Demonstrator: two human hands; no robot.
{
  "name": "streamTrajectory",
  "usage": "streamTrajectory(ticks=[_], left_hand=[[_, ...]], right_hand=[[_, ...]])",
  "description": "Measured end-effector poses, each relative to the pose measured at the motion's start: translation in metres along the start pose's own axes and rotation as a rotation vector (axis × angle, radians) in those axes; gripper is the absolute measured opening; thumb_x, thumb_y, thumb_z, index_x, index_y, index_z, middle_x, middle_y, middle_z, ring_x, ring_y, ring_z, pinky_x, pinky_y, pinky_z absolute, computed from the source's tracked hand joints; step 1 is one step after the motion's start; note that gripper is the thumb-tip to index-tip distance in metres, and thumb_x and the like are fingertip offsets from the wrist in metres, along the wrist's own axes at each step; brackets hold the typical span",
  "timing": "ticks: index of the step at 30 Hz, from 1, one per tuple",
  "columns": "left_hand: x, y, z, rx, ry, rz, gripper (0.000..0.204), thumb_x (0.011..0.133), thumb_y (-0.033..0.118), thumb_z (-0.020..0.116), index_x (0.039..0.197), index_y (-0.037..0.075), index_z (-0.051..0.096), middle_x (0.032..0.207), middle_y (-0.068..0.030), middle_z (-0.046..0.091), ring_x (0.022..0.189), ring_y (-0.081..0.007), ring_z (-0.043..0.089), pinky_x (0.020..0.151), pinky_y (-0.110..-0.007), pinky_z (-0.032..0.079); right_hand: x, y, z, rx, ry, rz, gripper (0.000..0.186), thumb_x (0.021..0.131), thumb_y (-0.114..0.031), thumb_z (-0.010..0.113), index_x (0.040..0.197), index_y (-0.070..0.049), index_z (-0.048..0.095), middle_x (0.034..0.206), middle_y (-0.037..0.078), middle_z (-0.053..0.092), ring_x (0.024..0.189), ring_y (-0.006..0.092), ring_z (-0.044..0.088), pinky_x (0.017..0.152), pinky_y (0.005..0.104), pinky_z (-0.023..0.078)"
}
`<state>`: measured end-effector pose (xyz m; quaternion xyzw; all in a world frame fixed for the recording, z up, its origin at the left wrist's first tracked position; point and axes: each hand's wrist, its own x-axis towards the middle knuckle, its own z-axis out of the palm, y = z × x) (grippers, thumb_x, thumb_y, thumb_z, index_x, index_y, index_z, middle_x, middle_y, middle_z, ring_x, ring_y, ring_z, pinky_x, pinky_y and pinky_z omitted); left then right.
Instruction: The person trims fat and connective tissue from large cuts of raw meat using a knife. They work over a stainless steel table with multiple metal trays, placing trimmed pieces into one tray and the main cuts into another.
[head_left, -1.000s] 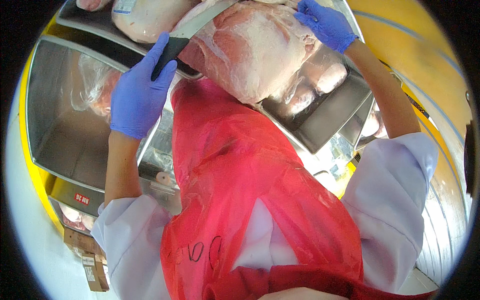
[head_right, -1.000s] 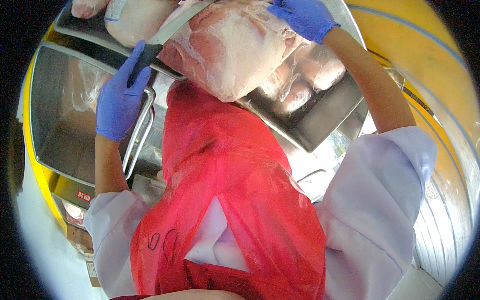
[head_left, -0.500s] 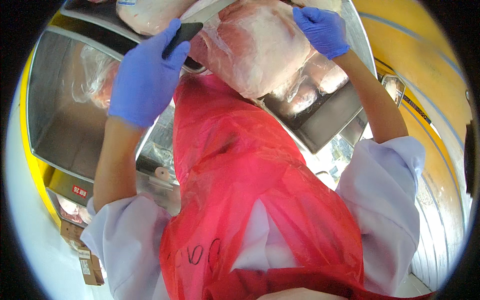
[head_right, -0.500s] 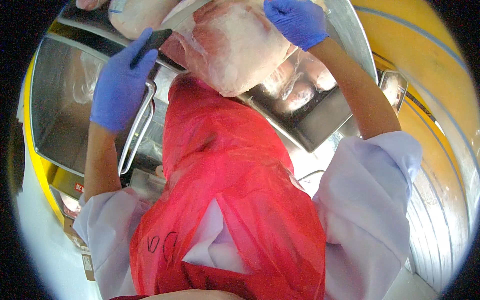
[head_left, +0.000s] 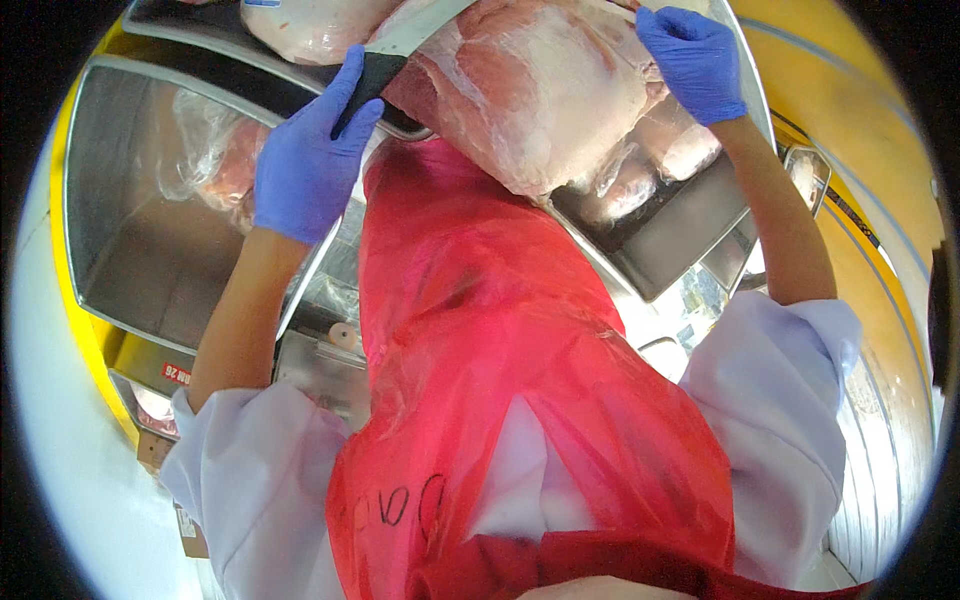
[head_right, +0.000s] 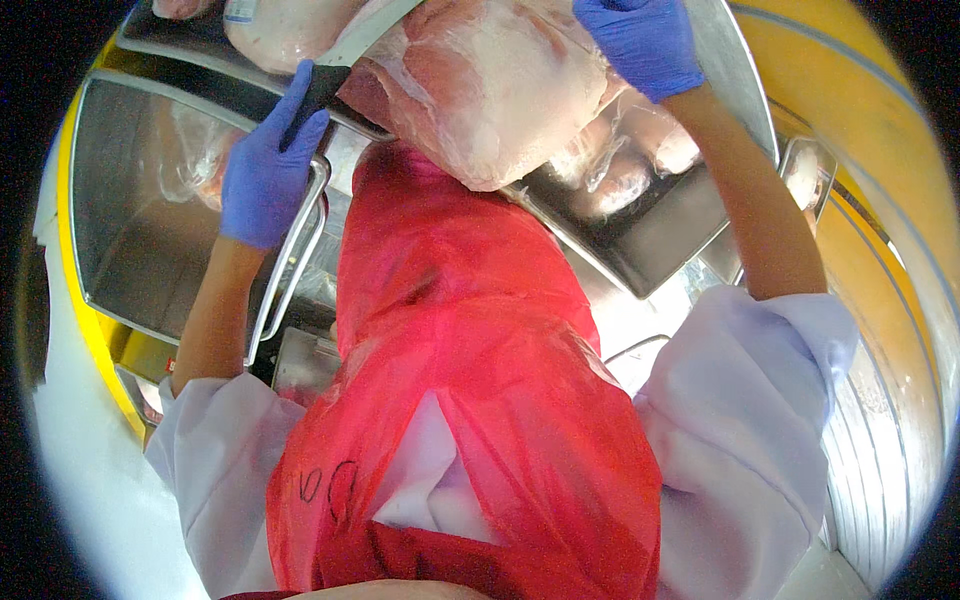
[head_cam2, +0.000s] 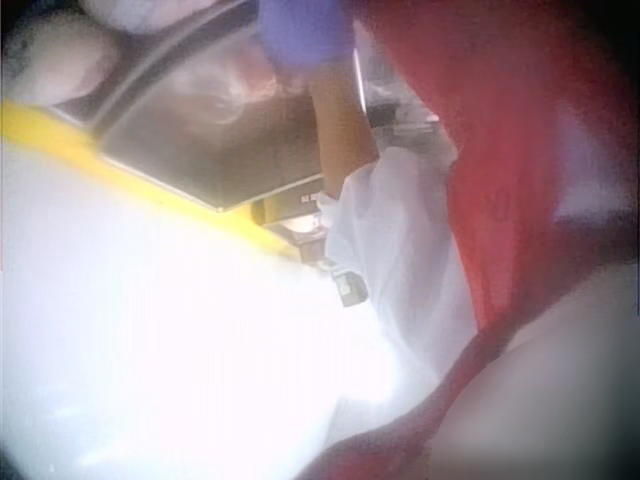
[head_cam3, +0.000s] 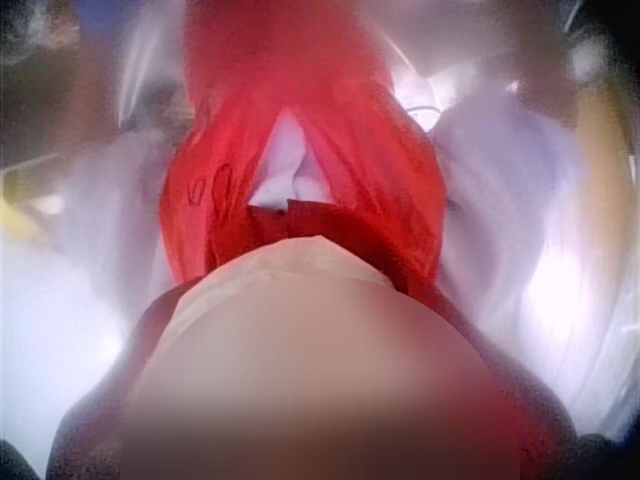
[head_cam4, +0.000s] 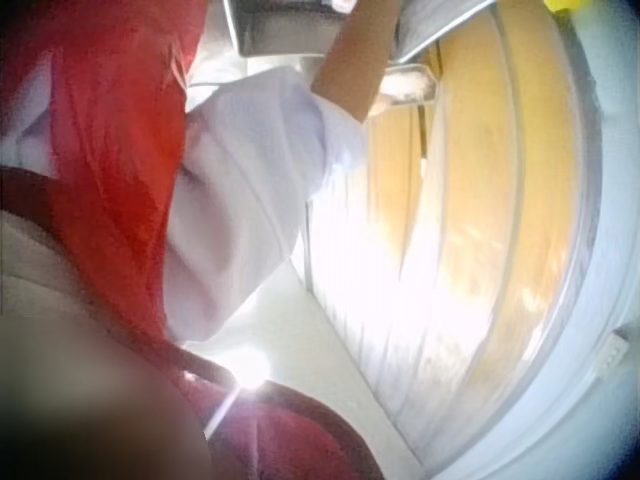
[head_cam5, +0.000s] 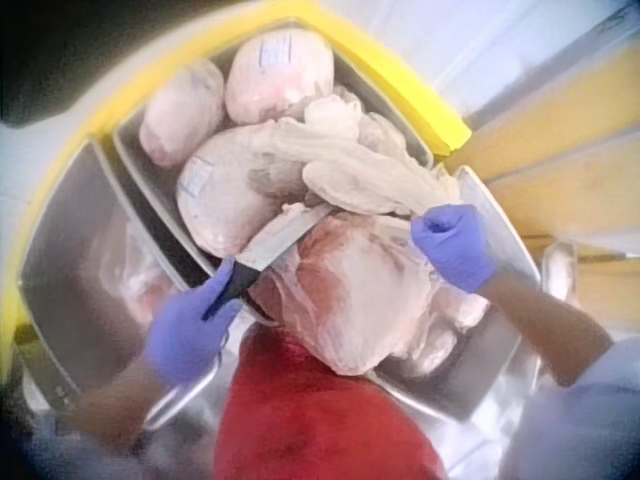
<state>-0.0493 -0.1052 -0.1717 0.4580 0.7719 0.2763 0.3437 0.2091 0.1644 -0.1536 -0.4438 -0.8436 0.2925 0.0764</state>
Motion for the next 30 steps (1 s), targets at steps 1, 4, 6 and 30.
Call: streamTrajectory(ticks=[1, 4, 6, 30], left_hand=[[0.0, 0.021, -0.015, 0.097, -0.045, -0.022, 0.048, 0.093, 0.03, 0.063, 0.138, 0.016, 0.052, 0.098, -0.0228, 0.067, 0.09, -0.0364, 0.068, 0.073, -0.038, 0.052], [0.003, 0.046, -0.048, 0.168, -0.129, 0.006, 0.044, 0.094, 0.03, 0.061, 0.134, 0.012, 0.056, 0.097, -0.0229, 0.067, 0.087, -0.038, 0.067, 0.072, -0.04, 0.052], [0.015, 0.05, -0.06, 0.215, -0.153, 0.105, 0.041, 0.095, 0.03, 0.059, 0.131, 0.011, 0.058, 0.099, -0.0244, 0.066, 0.09, -0.0387, 0.066, 0.076, -0.04, 0.052], [-0.023, -0.003, 0.086, -0.04, 0.274, 0.005, 0.059, 0.09, 0.028, 0.067, 0.145, 0.019, 0.045, 0.086, -0.0153, 0.068, 0.076, -0.0336, 0.067, 0.066, -0.039, 0.053]], right_hand=[[0.002, -0.008, -0.007, -0.013, -0.01, 0.009, 0.03, 0.087, -0.018, 0.066, 0.064, 0.0, 0.059, 0.052, 0.005, 0.048, 0.052, 0.0065, 0.045, 0.049, 0.0307, 0.04], [0.007, -0.027, -0.018, 0.027, 0.012, 0.05, 0.036, 0.087, -0.015, 0.065, 0.056, -0.001, 0.051, 0.05, 0.001, 0.042, 0.05, 0.0072, 0.039, 0.046, 0.0318, 0.036], [0.014, -0.016, -0.028, -0.12, -0.017, -0.064, 0.038, 0.087, -0.016, 0.066, 0.055, -0.002, 0.049, 0.05, 0.001, 0.039, 0.05, 0.0068, 0.037, 0.046, 0.0316, 0.035], [-0.034, 0.004, -0.013, 0.165, 0.08, 0.068, 0.03, 0.089, -0.019, 0.072, 0.07, 0.001, 0.06, 0.062, -0.009, 0.045, 0.062, 0.0017, 0.039, 0.054, 0.0213, 0.035]])
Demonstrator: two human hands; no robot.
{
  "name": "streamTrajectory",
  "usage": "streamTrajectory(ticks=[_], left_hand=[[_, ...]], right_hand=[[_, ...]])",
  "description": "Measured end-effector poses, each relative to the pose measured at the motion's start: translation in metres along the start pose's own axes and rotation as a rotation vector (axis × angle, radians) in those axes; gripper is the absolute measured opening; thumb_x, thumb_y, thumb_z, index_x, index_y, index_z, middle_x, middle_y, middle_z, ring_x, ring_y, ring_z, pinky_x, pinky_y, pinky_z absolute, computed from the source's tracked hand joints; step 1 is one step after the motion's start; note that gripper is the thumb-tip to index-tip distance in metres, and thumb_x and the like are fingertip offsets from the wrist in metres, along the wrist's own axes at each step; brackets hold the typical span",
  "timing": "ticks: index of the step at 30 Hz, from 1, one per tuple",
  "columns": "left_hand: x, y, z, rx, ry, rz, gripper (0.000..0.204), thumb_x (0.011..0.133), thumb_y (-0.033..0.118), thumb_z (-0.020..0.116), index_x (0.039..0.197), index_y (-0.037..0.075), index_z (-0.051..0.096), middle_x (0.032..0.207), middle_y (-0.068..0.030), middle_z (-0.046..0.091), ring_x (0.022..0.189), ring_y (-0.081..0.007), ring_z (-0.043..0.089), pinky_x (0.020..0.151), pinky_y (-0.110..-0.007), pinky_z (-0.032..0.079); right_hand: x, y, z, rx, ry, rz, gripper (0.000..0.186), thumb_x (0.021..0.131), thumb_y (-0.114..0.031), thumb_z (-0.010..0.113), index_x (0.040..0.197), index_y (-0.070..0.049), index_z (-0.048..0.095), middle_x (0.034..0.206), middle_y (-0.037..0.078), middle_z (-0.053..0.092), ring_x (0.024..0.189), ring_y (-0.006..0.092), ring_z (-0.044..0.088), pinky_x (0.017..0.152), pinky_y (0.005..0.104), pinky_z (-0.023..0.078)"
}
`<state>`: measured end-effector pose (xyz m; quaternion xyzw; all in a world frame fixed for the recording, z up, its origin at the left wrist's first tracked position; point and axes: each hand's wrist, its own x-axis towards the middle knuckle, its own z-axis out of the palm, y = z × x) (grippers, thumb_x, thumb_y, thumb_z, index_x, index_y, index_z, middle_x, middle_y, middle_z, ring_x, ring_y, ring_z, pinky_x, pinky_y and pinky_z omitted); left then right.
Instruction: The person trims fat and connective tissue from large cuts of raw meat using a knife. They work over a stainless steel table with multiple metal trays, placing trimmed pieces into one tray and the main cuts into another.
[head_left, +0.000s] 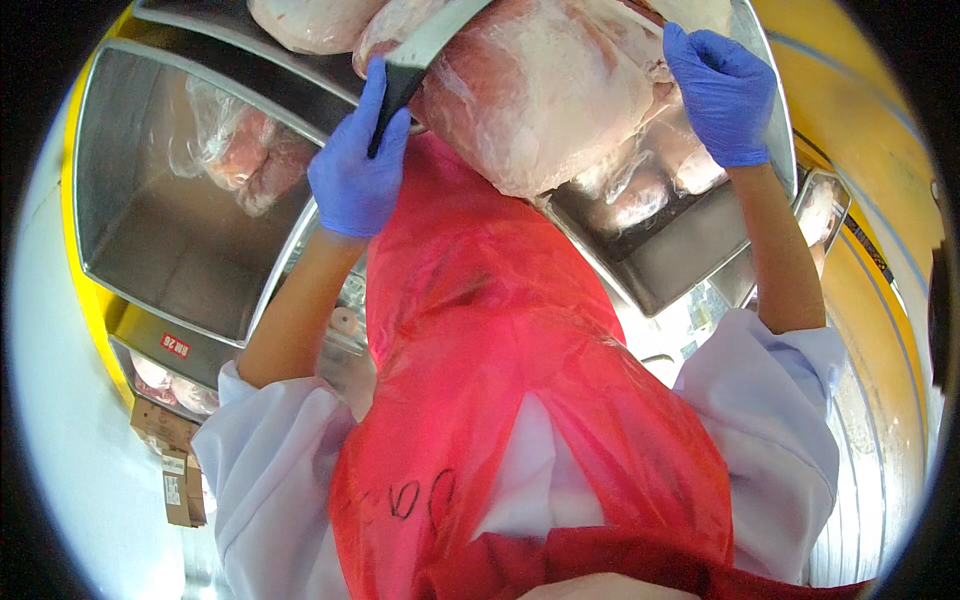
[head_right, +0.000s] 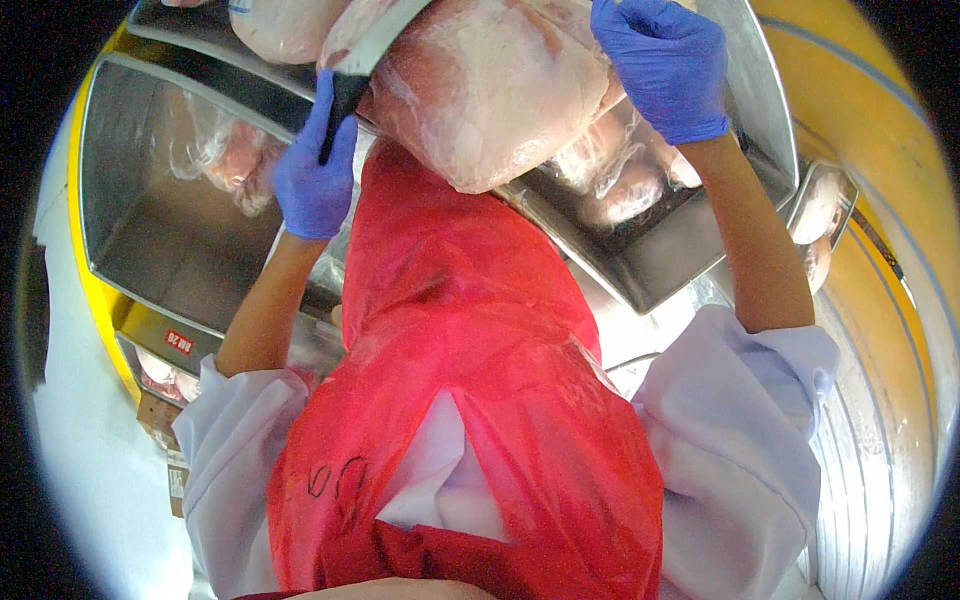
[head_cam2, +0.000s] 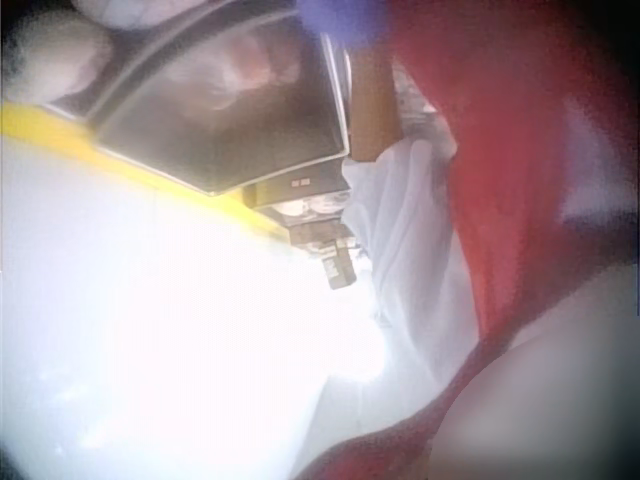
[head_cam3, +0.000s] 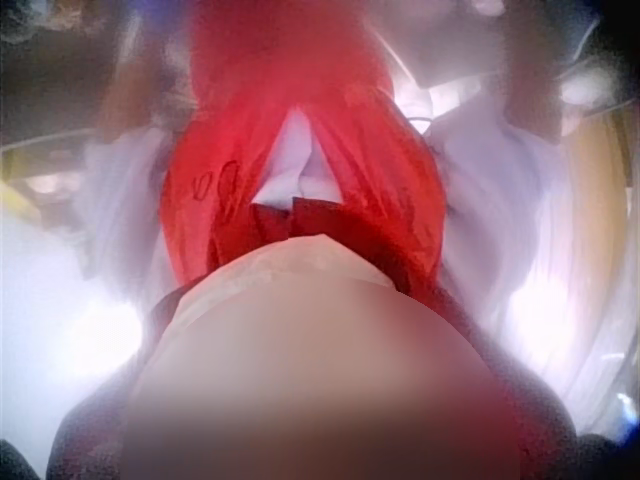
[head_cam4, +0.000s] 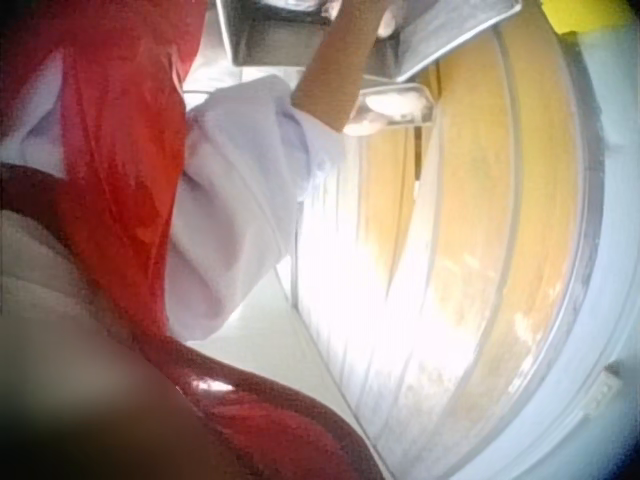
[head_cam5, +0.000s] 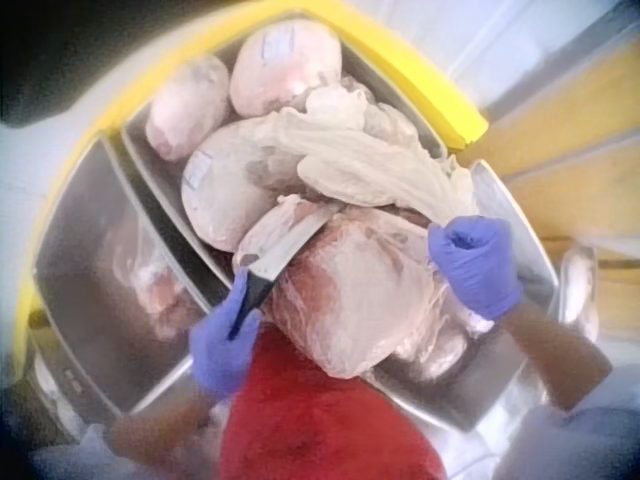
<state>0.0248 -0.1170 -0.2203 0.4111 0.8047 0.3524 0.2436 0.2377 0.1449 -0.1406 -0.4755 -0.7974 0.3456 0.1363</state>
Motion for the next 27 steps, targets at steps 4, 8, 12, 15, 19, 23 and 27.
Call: streamTrajectory(ticks=[4, 8, 12, 15, 19, 23, 27], left_hand=[[-0.014, -0.016, 0.025, 0.071, 0.063, 0.011, 0.062, 0.091, 0.028, 0.065, 0.148, 0.024, 0.04, 0.09, -0.0159, 0.067, 0.075, -0.035, 0.067, 0.064, -0.041, 0.052], [-0.001, 0.006, -0.018, 0.073, -0.108, -0.081, 0.057, 0.092, 0.031, 0.063, 0.145, 0.025, 0.044, 0.093, -0.0176, 0.068, 0.081, -0.0362, 0.068, 0.068, -0.043, 0.052], [0.005, 0.037, -0.085, 0.038, -0.226, -0.2, 0.053, 0.091, 0.031, 0.065, 0.141, 0.024, 0.05, 0.093, -0.0194, 0.068, 0.082, -0.034, 0.068, 0.069, -0.04, 0.052], [0.006, 0.044, -0.112, 0.179, -0.279, -0.153, 0.051, 0.091, 0.032, 0.065, 0.14, 0.024, 0.051, 0.089, -0.0187, 0.068, 0.078, -0.0332, 0.068, 0.068, -0.039, 0.052], [0.011, 0.046, -0.117, 0.23, -0.261, -0.04, 0.049, 0.091, 0.034, 0.064, 0.138, 0.024, 0.053, 0.088, -0.0186, 0.068, 0.078, -0.0338, 0.068, 0.067, -0.04, 0.052], [0.029, 0.054, -0.118, 0.29, -0.298, 0.028, 0.048, 0.092, 0.034, 0.062, 0.137, 0.021, 0.054, 0.09, -0.0197, 0.068, 0.081, -0.0361, 0.067, 0.068, -0.041, 0.052], [0.055, 0.076, -0.119, 0.328, -0.405, -0.038, 0.046, 0.093, 0.033, 0.059, 0.134, 0.013, 0.056, 0.096, -0.0234, 0.066, 0.087, -0.0403, 0.065, 0.074, -0.044, 0.051]], right_hand=[[0.006, -0.008, -0.013, -0.113, 0.005, -0.061, 0.032, 0.089, -0.02, 0.072, 0.068, 0.0, 0.058, 0.063, -0.009, 0.044, 0.063, 0.0015, 0.039, 0.055, 0.0204, 0.035], [0.012, -0.016, -0.021, -0.079, 0.109, -0.063, 0.033, 0.088, -0.018, 0.073, 0.066, -0.001, 0.056, 0.063, -0.009, 0.044, 0.063, 0.0022, 0.039, 0.055, 0.021, 0.034], [0.019, -0.028, -0.032, -0.16, -0.037, -0.08, 0.033, 0.088, -0.028, 0.07, 0.074, 0.001, 0.067, 0.058, -0.002, 0.053, 0.059, 0.0026, 0.043, 0.055, 0.025, 0.042], [0.018, -0.022, -0.032, -0.083, -0.002, -0.069, 0.034, 0.089, -0.026, 0.07, 0.071, 0.002, 0.064, 0.058, -0.005, 0.048, 0.059, 0.0026, 0.041, 0.053, 0.0239, 0.038], [0.005, -0.018, -0.039, -0.08, 0.029, 0.041, 0.036, 0.088, -0.026, 0.071, 0.068, 0.002, 0.06, 0.059, -0.006, 0.044, 0.058, 0.0029, 0.038, 0.052, 0.0238, 0.035], [-0.007, -0.011, -0.045, -0.027, 0.063, 0.125, 0.034, 0.088, -0.024, 0.072, 0.068, 0.002, 0.061, 0.058, -0.005, 0.043, 0.058, 0.0037, 0.038, 0.052, 0.024, 0.035], [-0.011, -0.021, -0.061, -0.21, 0.148, 0.004, 0.022, 0.088, -0.017, 0.071, 0.074, -0.001, 0.068, 0.061, -0.001, 0.05, 0.061, 0.0051, 0.045, 0.055, 0.0238, 0.039]])
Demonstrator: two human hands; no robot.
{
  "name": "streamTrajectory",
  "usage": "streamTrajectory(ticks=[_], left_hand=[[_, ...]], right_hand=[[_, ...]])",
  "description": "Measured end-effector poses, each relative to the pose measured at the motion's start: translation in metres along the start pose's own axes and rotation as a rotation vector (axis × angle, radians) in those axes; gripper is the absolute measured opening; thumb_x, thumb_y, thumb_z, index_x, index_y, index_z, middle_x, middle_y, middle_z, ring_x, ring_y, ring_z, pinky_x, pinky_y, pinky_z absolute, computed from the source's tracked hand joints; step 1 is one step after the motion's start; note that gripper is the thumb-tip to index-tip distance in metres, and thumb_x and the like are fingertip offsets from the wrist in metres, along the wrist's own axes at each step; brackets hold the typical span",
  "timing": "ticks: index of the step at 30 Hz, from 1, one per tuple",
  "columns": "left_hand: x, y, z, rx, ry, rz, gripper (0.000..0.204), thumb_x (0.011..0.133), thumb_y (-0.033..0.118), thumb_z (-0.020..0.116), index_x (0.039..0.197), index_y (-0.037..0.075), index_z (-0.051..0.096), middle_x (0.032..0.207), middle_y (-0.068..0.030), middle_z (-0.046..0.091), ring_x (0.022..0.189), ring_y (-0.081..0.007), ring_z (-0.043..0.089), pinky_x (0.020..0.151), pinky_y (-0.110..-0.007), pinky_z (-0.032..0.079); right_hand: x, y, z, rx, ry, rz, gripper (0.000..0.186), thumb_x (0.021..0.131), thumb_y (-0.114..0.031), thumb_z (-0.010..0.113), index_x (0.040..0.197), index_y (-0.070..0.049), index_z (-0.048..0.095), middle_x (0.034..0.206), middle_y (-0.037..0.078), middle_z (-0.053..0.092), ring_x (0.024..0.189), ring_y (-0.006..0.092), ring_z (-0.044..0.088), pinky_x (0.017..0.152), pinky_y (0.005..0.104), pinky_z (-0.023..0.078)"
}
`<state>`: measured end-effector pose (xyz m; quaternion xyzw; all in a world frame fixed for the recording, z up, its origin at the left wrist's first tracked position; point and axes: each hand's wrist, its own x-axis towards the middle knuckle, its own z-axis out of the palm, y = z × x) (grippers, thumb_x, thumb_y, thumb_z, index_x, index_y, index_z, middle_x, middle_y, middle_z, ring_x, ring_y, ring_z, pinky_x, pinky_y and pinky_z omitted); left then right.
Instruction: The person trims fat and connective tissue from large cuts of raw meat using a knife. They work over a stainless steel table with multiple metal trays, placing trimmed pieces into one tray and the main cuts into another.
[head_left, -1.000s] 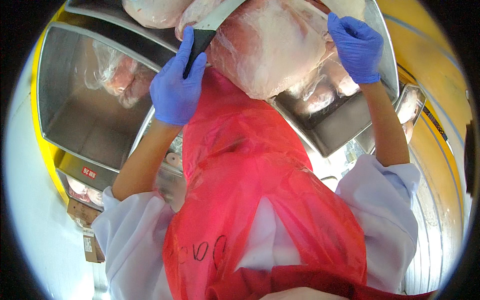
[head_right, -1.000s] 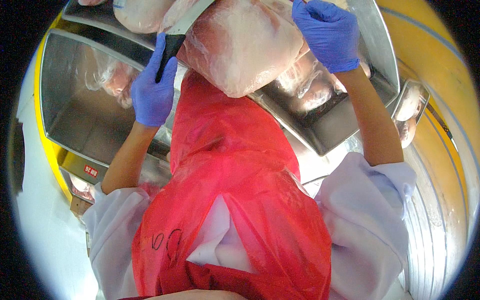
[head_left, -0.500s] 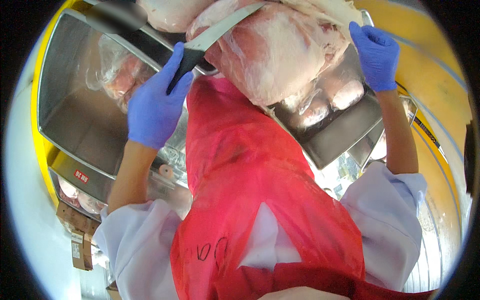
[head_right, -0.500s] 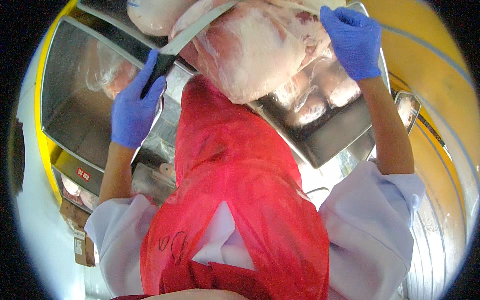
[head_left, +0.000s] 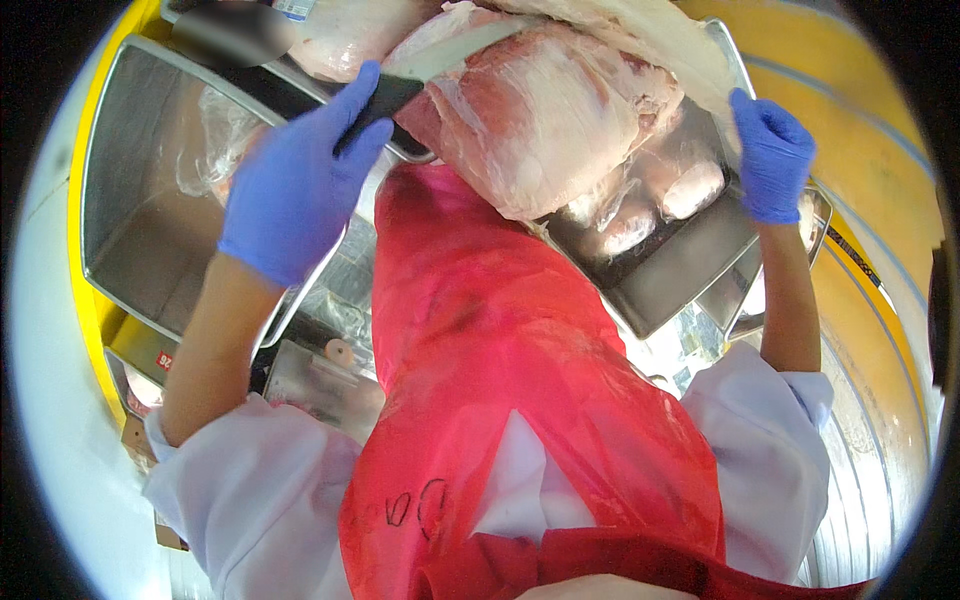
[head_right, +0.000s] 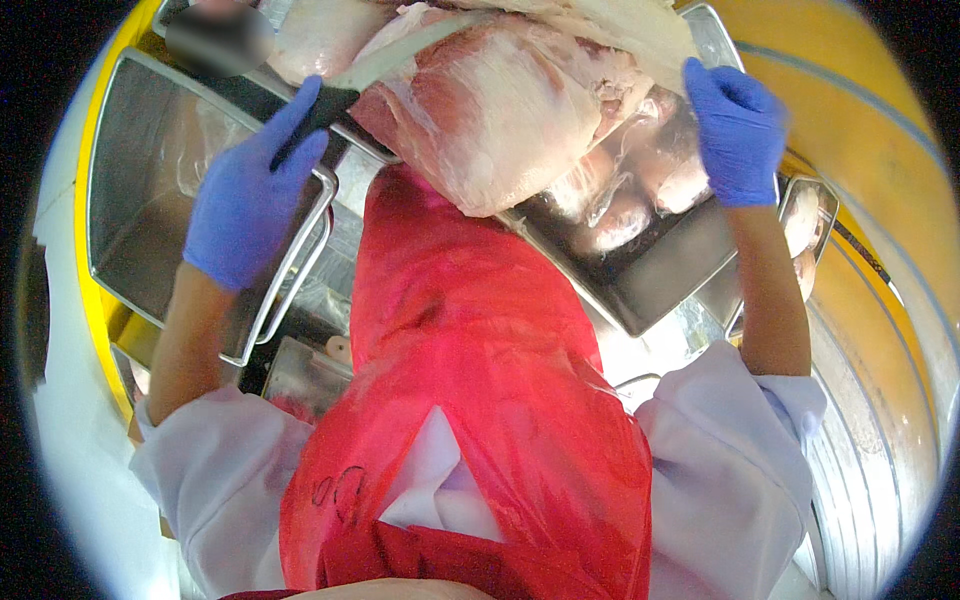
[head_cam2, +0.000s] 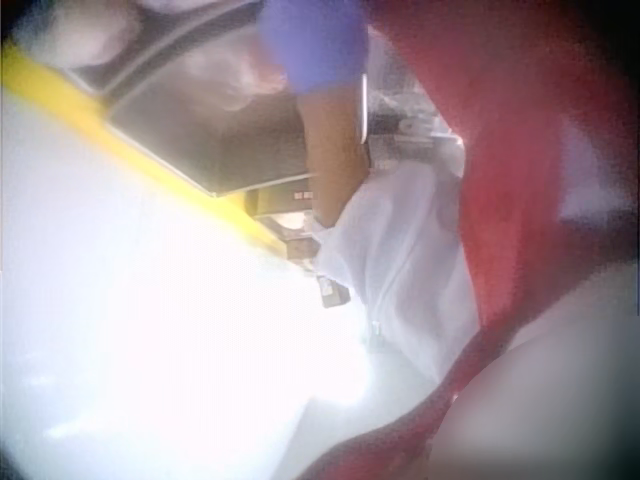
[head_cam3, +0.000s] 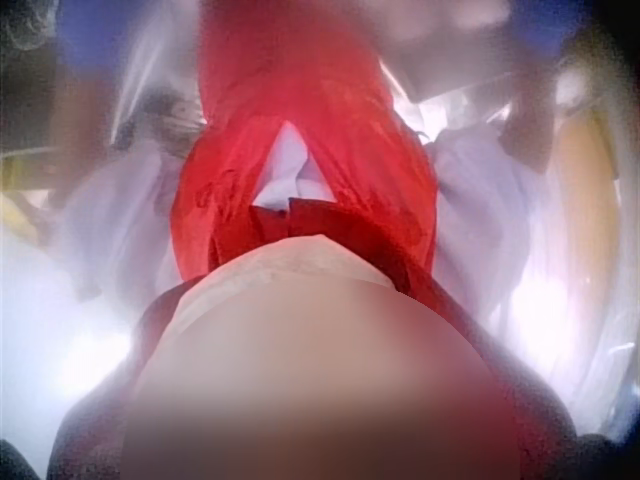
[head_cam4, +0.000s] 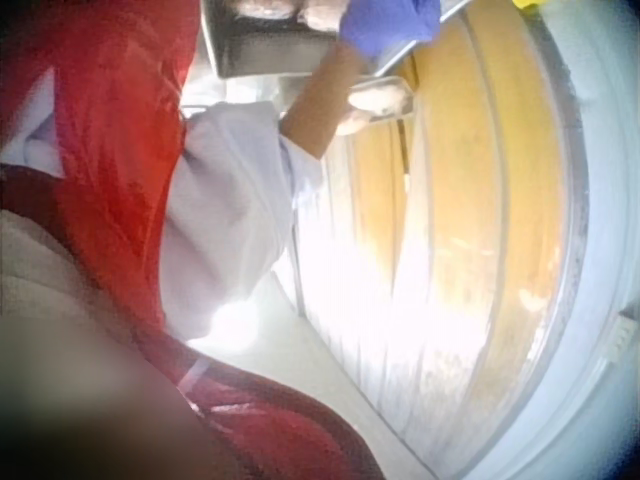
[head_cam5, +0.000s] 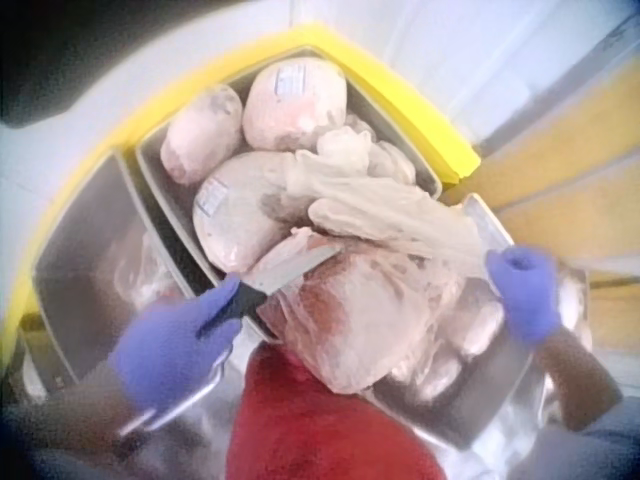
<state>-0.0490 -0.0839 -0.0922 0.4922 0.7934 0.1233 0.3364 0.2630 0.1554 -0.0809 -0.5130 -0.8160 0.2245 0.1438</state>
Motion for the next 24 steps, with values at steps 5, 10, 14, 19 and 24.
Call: streamTrajectory(ticks=[5, 10, 14, 19, 24], left_hand=[[0.046, -0.016, -0.008, -0.017, -0.077, 0.214, 0.046, 0.095, 0.027, 0.058, 0.138, 0.01, 0.051, 0.103, -0.0279, 0.065, 0.095, -0.0407, 0.064, 0.081, -0.041, 0.049], [0.045, -0.013, -0.003, -0.018, -0.047, 0.198, 0.047, 0.094, 0.032, 0.058, 0.133, 0.006, 0.055, 0.108, -0.0267, 0.065, 0.103, -0.0395, 0.063, 0.088, -0.042, 0.049], [0.03, -0.001, -0.006, 0.006, -0.018, 0.168, 0.047, 0.093, 0.034, 0.059, 0.131, 0.006, 0.057, 0.105, -0.0272, 0.064, 0.099, -0.0424, 0.062, 0.086, -0.045, 0.049], [0.032, 0.005, -0.01, 0.095, -0.031, 0.161, 0.047, 0.095, 0.032, 0.058, 0.135, 0.008, 0.053, 0.109, -0.0271, 0.064, 0.103, -0.0415, 0.062, 0.087, -0.043, 0.048], [0.028, 0.005, -0.006, 0.079, -0.032, 0.18, 0.048, 0.095, 0.031, 0.058, 0.137, 0.01, 0.052, 0.11, -0.0277, 0.063, 0.104, -0.0427, 0.061, 0.087, -0.043, 0.048]], right_hand=[[0.008, 0.051, -0.095, 0.252, 0.231, 0.125, 0.01, 0.089, -0.009, 0.066, 0.093, -0.001, 0.072, 0.08, 0.004, 0.066, 0.07, 0.0091, 0.056, 0.066, 0.0265, 0.046], [0.003, 0.058, -0.074, -0.123, -0.11, 0.08, 0.024, 0.091, -0.024, 0.069, 0.098, -0.001, 0.069, 0.073, -0.004, 0.055, 0.072, 0.0064, 0.047, 0.069, 0.0251, 0.045], [-0.004, 0.023, -0.013, -0.073, 0.017, -0.257, 0.035, 0.088, -0.026, 0.07, 0.112, -0.002, 0.061, 0.082, 0.007, 0.062, 0.073, 0.0201, 0.059, 0.071, 0.0352, 0.05], [-0.006, -0.029, 0.081, -0.34, 0.307, -0.419, 0.039, 0.084, -0.045, 0.067, 0.097, -0.008, 0.064, 0.094, 0.011, 0.067, 0.079, 0.0255, 0.065, 0.064, 0.0432, 0.049], [0.016, -0.017, 0.119, -0.471, -0.081, -0.385, 0.038, 0.087, -0.049, 0.059, 0.097, -0.013, 0.063, 0.094, 0.012, 0.066, 0.08, 0.0312, 0.065, 0.067, 0.0471, 0.049]])
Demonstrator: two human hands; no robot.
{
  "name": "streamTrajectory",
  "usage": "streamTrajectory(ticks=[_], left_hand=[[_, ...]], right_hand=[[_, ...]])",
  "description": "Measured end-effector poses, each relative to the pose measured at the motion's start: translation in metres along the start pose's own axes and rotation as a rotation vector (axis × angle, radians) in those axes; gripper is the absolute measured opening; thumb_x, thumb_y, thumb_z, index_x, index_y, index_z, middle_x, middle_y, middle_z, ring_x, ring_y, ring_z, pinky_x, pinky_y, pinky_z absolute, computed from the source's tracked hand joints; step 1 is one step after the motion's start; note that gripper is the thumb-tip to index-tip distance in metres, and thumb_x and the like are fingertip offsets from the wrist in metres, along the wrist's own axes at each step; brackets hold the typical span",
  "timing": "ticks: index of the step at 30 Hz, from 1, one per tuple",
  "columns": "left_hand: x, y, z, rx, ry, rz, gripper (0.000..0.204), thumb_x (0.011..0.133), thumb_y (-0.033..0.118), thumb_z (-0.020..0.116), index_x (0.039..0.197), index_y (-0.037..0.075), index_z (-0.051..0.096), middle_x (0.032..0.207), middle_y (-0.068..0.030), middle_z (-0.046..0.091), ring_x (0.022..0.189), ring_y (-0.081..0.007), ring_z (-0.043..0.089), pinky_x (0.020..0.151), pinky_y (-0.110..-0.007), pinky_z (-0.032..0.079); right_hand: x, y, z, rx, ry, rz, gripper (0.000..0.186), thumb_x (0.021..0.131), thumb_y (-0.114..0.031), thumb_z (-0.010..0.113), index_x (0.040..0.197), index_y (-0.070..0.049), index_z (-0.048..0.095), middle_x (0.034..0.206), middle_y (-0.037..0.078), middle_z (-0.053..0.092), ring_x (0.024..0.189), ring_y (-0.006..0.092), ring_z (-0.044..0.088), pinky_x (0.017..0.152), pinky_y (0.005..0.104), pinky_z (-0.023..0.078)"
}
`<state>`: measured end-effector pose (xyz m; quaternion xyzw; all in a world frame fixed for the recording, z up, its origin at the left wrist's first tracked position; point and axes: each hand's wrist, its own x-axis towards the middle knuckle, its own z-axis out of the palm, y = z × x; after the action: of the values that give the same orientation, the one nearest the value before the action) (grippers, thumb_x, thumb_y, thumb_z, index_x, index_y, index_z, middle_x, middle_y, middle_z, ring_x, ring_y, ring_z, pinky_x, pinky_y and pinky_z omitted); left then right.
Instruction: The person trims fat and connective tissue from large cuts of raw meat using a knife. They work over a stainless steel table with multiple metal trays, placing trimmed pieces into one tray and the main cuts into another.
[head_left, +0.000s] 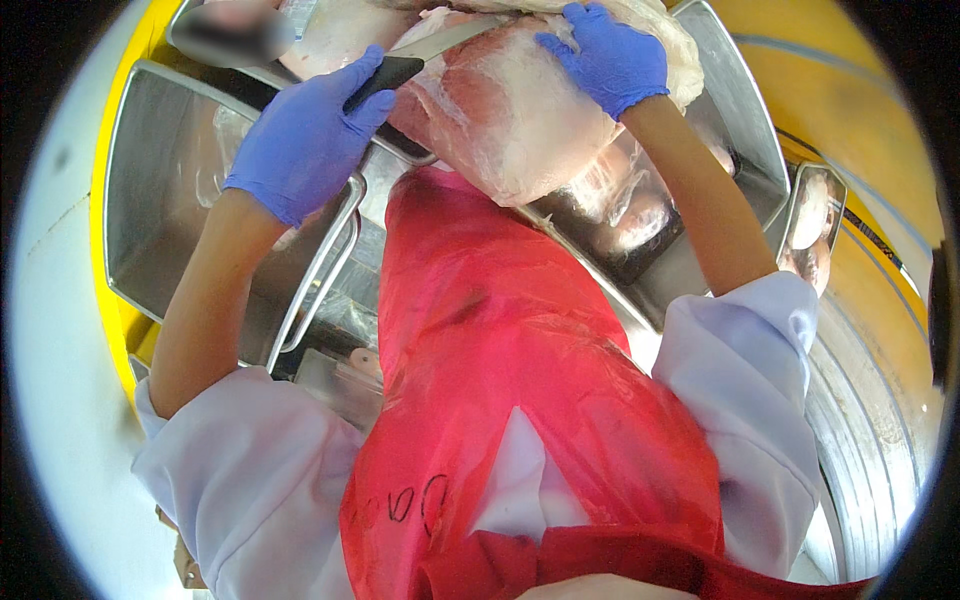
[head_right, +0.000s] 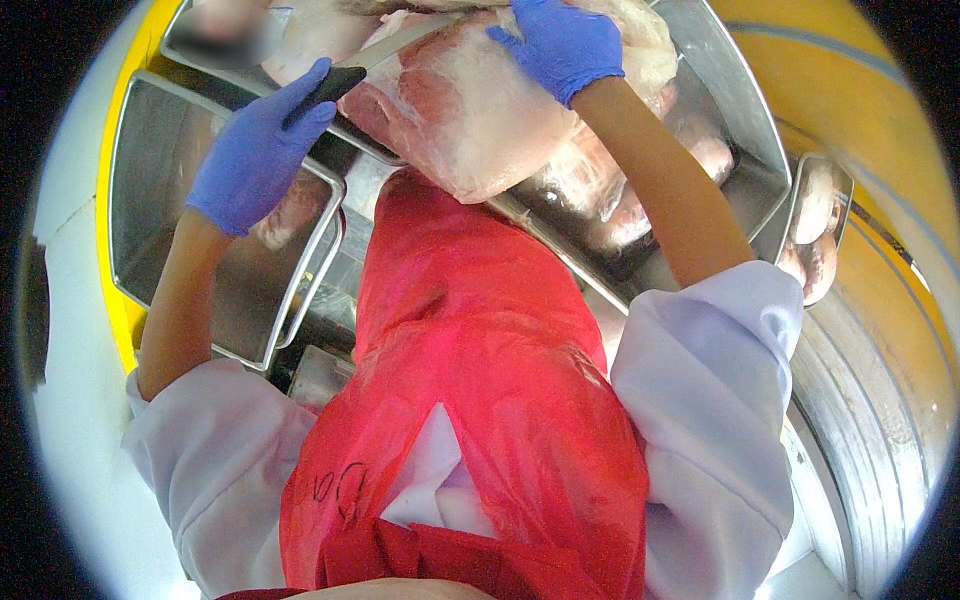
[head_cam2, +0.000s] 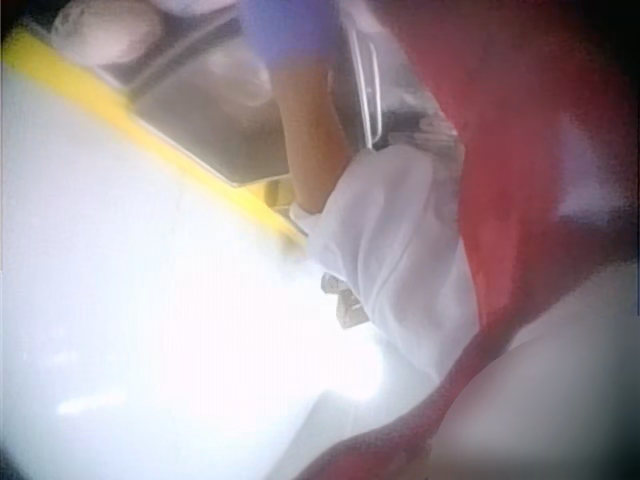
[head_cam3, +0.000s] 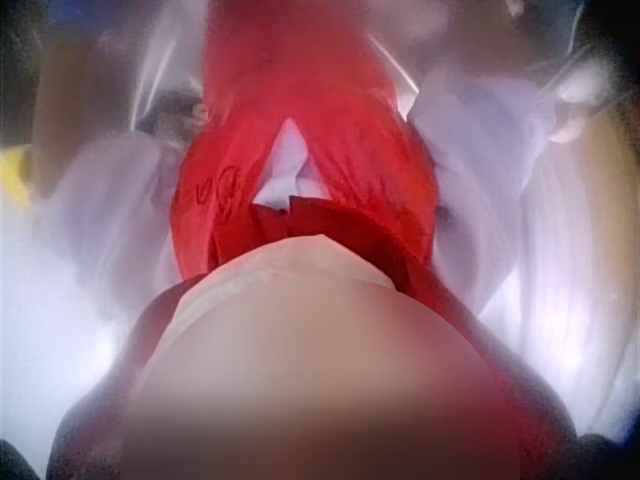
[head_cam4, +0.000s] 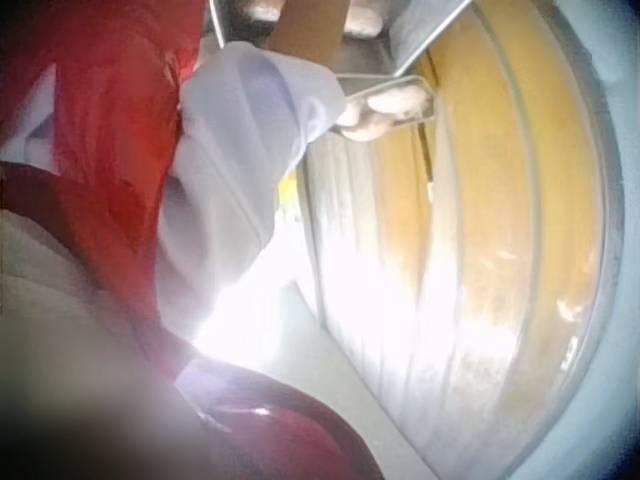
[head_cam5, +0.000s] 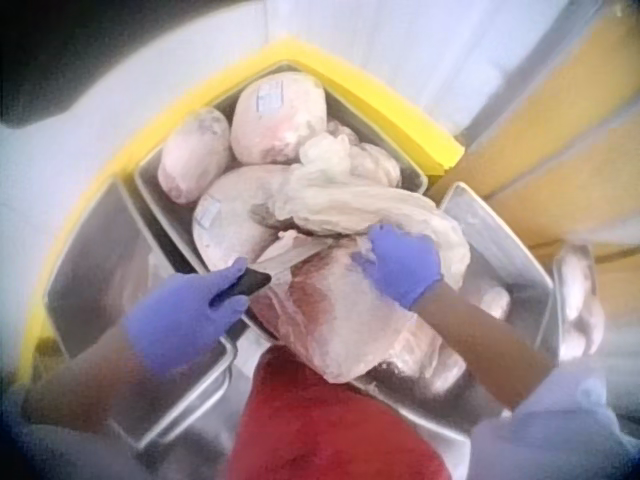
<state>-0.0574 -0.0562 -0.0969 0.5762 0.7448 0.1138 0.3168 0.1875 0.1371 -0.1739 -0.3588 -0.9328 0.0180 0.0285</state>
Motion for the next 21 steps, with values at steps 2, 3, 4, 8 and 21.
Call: streamTrajectory(ticks=[2, 3, 4, 8, 21], left_hand=[[-0.002, 0.0, 0.001, 0.016, 0.007, -0.008, 0.047, 0.095, 0.032, 0.058, 0.137, 0.011, 0.052, 0.109, -0.0279, 0.063, 0.103, -0.0431, 0.061, 0.086, -0.044, 0.048], [-0.002, -0.004, 0.003, 0.008, 0.017, 0.002, 0.048, 0.095, 0.032, 0.058, 0.138, 0.012, 0.052, 0.108, -0.0279, 0.064, 0.102, -0.0432, 0.061, 0.085, -0.044, 0.048], [-0.001, -0.011, 0.006, 0.0, 0.028, 0.014, 0.048, 0.095, 0.033, 0.058, 0.138, 0.013, 0.051, 0.108, -0.0279, 0.064, 0.101, -0.0434, 0.061, 0.084, -0.044, 0.048], [-0.009, -0.015, 0.007, -0.016, 0.018, -0.008, 0.049, 0.095, 0.033, 0.058, 0.141, 0.019, 0.049, 0.105, -0.0278, 0.064, 0.098, -0.044, 0.062, 0.082, -0.045, 0.049], [-0.022, -0.015, 0.033, -0.217, 0.024, -0.094, 0.048, 0.095, 0.033, 0.057, 0.139, 0.016, 0.05, 0.093, -0.0251, 0.066, 0.087, -0.0428, 0.064, 0.074, -0.047, 0.051]], right_hand=[[0.007, 0.003, 0.007, 0.079, -0.095, -0.058, 0.032, 0.088, -0.045, 0.057, 0.093, -0.013, 0.062, 0.089, 0.012, 0.065, 0.076, 0.0318, 0.064, 0.063, 0.0467, 0.048], [0.01, 0.006, 0.011, 0.117, -0.144, -0.086, 0.03, 0.089, -0.043, 0.056, 0.091, -0.014, 0.062, 0.087, 0.012, 0.065, 0.074, 0.0321, 0.063, 0.062, 0.0466, 0.047], [0.015, 0.012, 0.02, 0.056, -0.137, -0.065, 0.028, 0.09, -0.041, 0.055, 0.093, -0.014, 0.063, 0.085, 0.012, 0.064, 0.072, 0.0322, 0.063, 0.061, 0.0466, 0.047], [0.008, 0.031, 0.051, -0.086, -0.021, -0.039, 0.027, 0.093, -0.033, 0.053, 0.104, -0.013, 0.067, 0.085, 0.014, 0.064, 0.07, 0.0323, 0.062, 0.058, 0.0472, 0.046], [0.029, 0.042, 0.065, 0.292, 0.214, -0.31, 0.026, 0.094, -0.015, 0.055, 0.114, 0.0, 0.059, 0.086, 0.016, 0.062, 0.078, 0.0326, 0.058, 0.072, 0.0436, 0.047]])
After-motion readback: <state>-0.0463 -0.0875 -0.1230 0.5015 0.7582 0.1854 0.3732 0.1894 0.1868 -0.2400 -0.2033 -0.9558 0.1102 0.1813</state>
